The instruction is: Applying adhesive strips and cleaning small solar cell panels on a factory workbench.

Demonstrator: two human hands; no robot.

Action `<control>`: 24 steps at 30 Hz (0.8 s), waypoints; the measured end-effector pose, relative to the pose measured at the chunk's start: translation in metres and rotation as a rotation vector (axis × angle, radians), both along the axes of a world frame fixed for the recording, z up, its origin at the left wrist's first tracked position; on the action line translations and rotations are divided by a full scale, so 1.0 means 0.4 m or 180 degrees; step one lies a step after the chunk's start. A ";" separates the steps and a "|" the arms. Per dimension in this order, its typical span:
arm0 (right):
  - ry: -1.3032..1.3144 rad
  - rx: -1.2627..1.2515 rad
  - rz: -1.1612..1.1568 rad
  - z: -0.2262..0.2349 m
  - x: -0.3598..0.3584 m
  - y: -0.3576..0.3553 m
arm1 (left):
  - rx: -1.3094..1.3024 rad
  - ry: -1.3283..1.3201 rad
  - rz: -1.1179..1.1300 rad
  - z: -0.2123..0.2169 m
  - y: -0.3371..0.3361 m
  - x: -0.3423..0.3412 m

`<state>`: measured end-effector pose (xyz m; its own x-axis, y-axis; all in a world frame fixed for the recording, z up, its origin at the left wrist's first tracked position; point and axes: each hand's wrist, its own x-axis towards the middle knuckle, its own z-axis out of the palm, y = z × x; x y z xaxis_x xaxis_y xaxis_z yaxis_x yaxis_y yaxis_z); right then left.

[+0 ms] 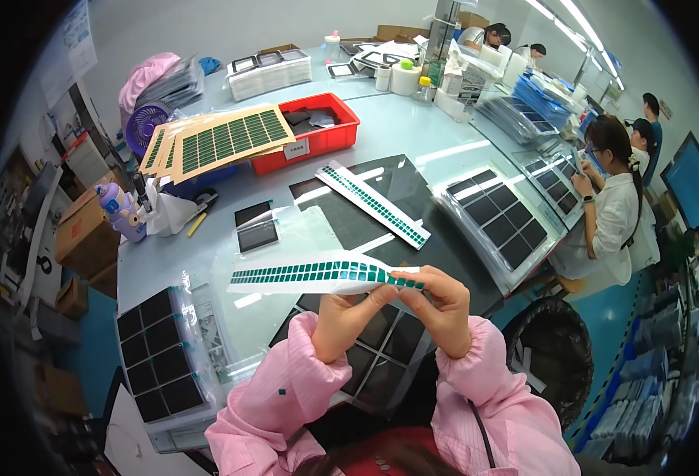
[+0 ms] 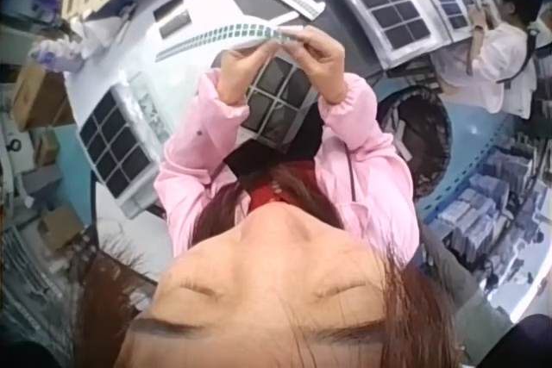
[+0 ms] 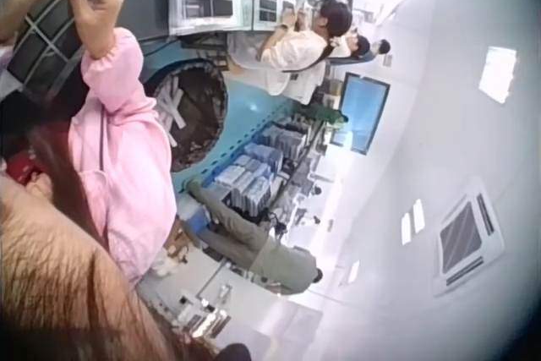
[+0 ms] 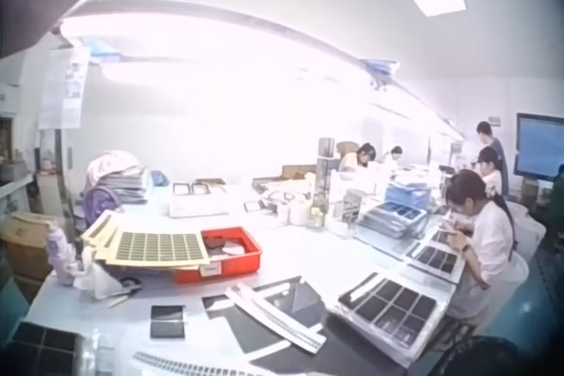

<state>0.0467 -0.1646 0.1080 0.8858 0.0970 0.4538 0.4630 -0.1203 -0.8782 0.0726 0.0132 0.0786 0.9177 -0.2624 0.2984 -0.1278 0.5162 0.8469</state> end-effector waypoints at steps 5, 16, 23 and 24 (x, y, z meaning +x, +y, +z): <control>-0.0322 -0.0336 -0.0472 0.007 -0.009 0.037 | -0.0249 0.0733 -0.0108 0.034 0.006 0.007; -0.1073 -0.0790 -0.0382 -0.011 -0.012 0.048 | -0.0913 0.0692 0.0147 0.051 0.031 0.004; -0.1296 -0.1242 -0.0159 -0.022 -0.026 0.020 | -0.1040 0.0762 0.0438 0.080 0.070 0.024; -0.1278 -0.1262 -0.0147 -0.024 -0.031 0.014 | -0.1051 0.0756 0.0467 0.087 0.076 0.027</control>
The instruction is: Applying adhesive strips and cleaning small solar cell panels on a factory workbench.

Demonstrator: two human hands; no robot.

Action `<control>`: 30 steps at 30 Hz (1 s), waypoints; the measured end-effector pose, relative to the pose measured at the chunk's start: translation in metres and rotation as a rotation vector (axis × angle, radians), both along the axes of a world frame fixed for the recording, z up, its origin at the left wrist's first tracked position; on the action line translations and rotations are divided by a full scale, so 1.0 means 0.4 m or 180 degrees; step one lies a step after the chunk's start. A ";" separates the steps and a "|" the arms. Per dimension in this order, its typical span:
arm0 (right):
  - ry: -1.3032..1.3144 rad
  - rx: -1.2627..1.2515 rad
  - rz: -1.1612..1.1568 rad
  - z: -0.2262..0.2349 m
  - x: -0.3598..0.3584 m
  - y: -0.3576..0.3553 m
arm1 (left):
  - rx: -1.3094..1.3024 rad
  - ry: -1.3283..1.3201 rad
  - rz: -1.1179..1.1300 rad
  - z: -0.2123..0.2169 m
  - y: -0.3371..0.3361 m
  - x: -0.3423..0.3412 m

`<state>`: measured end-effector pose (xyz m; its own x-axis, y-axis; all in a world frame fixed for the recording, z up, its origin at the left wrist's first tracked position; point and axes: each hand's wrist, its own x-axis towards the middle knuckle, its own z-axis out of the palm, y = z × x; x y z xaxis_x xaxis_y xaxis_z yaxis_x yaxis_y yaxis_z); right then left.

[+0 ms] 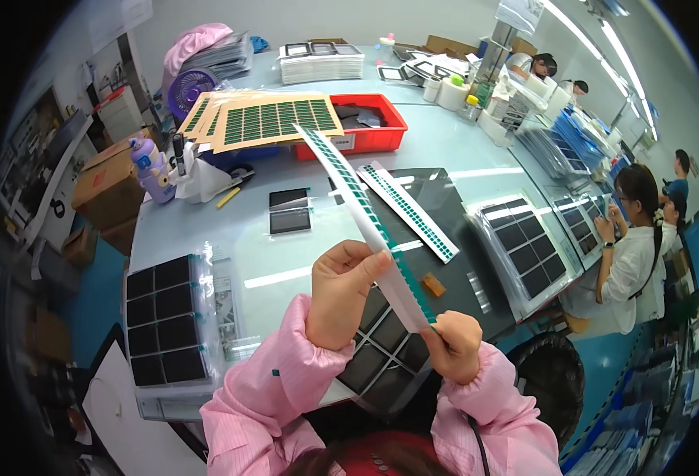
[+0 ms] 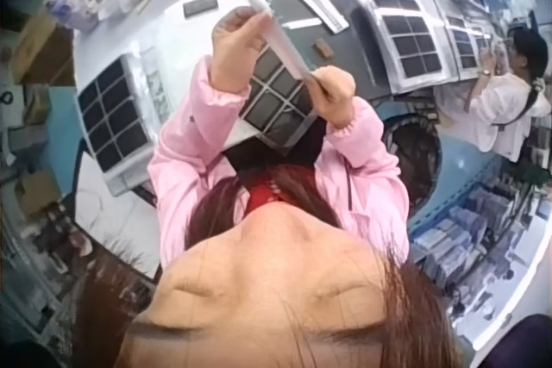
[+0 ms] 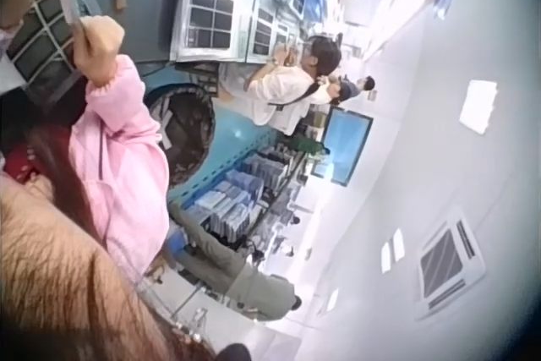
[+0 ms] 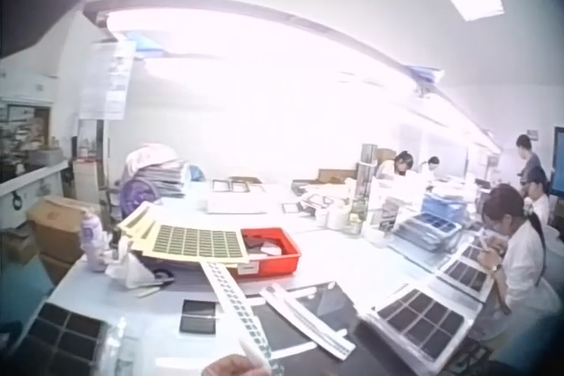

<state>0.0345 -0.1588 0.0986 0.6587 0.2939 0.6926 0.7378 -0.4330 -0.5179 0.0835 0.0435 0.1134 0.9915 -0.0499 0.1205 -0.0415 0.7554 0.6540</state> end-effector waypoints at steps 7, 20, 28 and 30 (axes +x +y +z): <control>0.0164 -0.0354 0.0161 -0.035 -0.036 -0.065 | -0.0168 -0.0171 0.0263 0.043 0.033 -0.005; 0.0940 -0.0380 0.0432 -0.023 -0.110 -0.159 | 0.0373 -0.0806 0.1919 0.028 0.172 0.073; 0.0292 -0.1375 -0.0188 0.029 -0.118 -0.265 | 0.2556 -0.2280 0.3258 0.073 0.460 0.044; 0.0200 -0.1646 -0.0101 0.037 -0.120 -0.230 | 0.3847 -0.3514 0.2322 0.085 0.295 -0.035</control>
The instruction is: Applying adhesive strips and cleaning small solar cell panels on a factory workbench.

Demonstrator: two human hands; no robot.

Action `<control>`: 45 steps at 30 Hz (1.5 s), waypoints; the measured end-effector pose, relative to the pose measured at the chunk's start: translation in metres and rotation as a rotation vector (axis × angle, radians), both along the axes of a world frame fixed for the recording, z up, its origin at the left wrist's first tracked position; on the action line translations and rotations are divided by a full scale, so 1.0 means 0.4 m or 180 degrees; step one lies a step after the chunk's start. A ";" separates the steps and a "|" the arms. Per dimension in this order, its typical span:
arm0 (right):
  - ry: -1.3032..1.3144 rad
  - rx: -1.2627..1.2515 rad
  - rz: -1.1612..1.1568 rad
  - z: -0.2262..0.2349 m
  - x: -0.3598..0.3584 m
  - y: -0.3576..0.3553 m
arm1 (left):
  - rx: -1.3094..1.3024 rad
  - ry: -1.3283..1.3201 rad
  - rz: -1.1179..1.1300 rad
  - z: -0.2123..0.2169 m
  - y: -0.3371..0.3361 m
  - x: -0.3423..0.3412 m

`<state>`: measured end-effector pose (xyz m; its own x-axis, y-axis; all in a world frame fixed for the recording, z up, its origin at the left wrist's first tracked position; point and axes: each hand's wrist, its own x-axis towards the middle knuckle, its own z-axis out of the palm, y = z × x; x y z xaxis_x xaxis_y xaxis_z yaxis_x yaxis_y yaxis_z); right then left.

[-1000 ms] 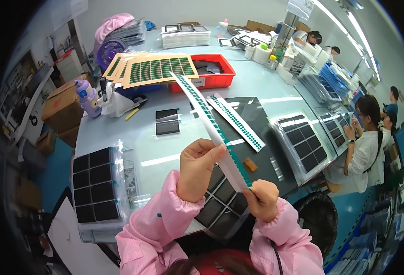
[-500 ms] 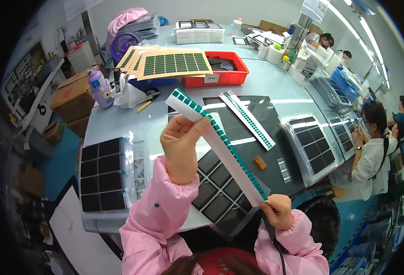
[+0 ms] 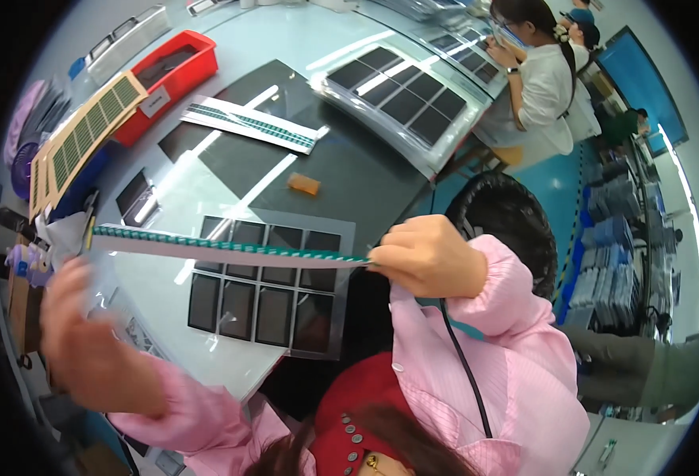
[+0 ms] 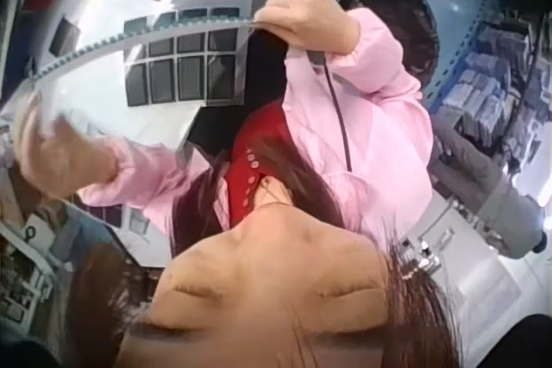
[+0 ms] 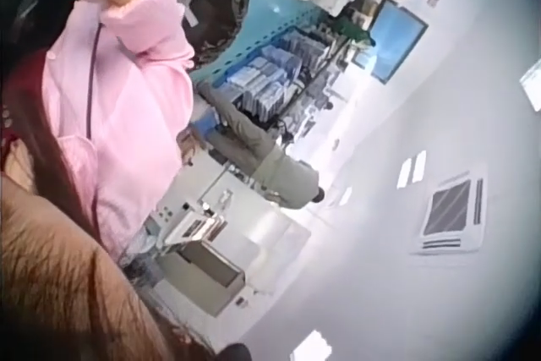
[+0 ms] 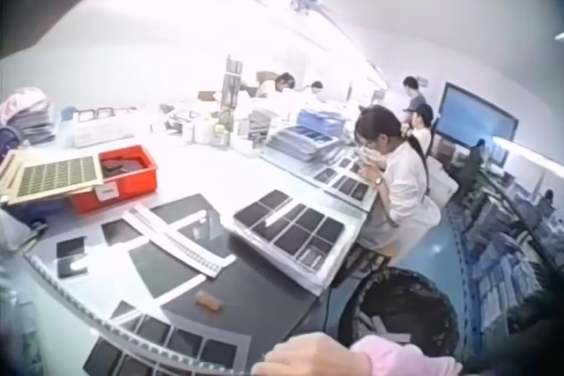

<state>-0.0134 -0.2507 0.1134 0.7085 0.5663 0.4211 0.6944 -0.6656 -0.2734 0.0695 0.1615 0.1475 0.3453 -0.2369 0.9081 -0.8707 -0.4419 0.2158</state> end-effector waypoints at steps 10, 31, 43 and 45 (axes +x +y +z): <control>0.0301 0.0645 0.0434 0.001 0.061 0.046 | 0.1551 0.1170 -0.0085 -0.112 -0.338 -0.135; 0.1113 0.0311 0.0116 -0.225 0.226 0.061 | 0.1704 0.1851 -0.0235 -0.341 -0.348 -0.055; 0.2220 0.0889 0.0223 -0.169 0.216 0.055 | 0.1377 0.1923 -0.0157 -0.361 -0.351 -0.043; 0.2329 0.0862 0.0278 -0.175 0.214 0.061 | 0.1353 0.1928 -0.0178 -0.362 -0.351 -0.041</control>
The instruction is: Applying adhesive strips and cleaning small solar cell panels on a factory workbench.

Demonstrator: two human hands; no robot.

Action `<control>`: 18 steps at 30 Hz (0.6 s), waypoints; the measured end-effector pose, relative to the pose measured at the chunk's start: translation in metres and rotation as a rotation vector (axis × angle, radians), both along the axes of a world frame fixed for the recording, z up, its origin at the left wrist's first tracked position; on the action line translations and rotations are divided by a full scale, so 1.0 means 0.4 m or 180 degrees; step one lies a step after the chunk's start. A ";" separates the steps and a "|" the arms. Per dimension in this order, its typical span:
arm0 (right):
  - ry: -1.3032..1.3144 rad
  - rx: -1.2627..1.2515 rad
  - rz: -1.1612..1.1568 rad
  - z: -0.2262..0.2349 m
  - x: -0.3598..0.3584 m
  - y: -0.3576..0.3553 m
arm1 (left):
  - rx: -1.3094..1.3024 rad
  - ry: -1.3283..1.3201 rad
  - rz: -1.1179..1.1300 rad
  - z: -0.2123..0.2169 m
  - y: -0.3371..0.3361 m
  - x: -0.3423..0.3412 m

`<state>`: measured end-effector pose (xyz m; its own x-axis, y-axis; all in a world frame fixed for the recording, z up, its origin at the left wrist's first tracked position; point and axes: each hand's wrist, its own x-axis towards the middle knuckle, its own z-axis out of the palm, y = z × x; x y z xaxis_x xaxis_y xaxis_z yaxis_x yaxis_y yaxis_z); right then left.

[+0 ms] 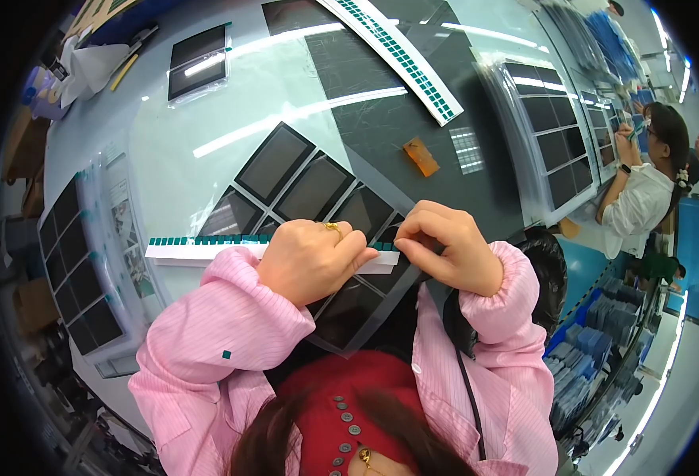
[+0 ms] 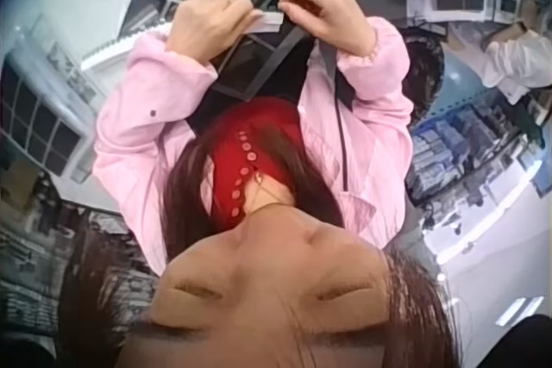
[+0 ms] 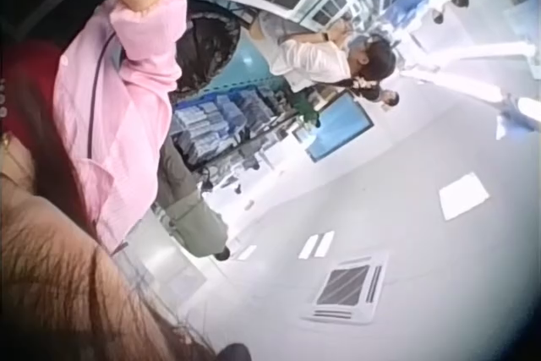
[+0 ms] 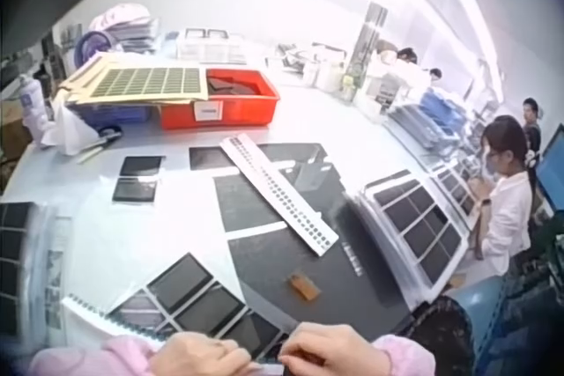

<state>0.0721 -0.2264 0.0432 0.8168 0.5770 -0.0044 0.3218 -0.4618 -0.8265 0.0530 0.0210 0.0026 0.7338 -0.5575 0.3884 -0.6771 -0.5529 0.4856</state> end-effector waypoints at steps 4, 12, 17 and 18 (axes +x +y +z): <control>0.0500 0.0196 0.0200 0.026 0.004 -0.005 | 0.0100 0.0061 0.0017 -0.001 0.002 -0.001; 0.1800 0.0597 -0.1197 -0.028 0.068 -0.030 | 0.0697 0.0223 -0.0136 0.015 -0.018 -0.004; 0.1802 0.0179 -0.1024 -0.022 0.079 -0.024 | 0.0616 0.0261 -0.0161 0.008 -0.019 -0.002; 0.1806 0.0176 -0.1025 -0.023 0.079 -0.023 | 0.0582 0.0248 -0.0143 0.005 -0.019 -0.003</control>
<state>0.1037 -0.2355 0.0342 0.8283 0.3155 -0.4630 -0.3188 -0.4142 -0.8525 0.0517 0.0135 0.0047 0.7305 -0.6463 0.2205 -0.6673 -0.6069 0.4318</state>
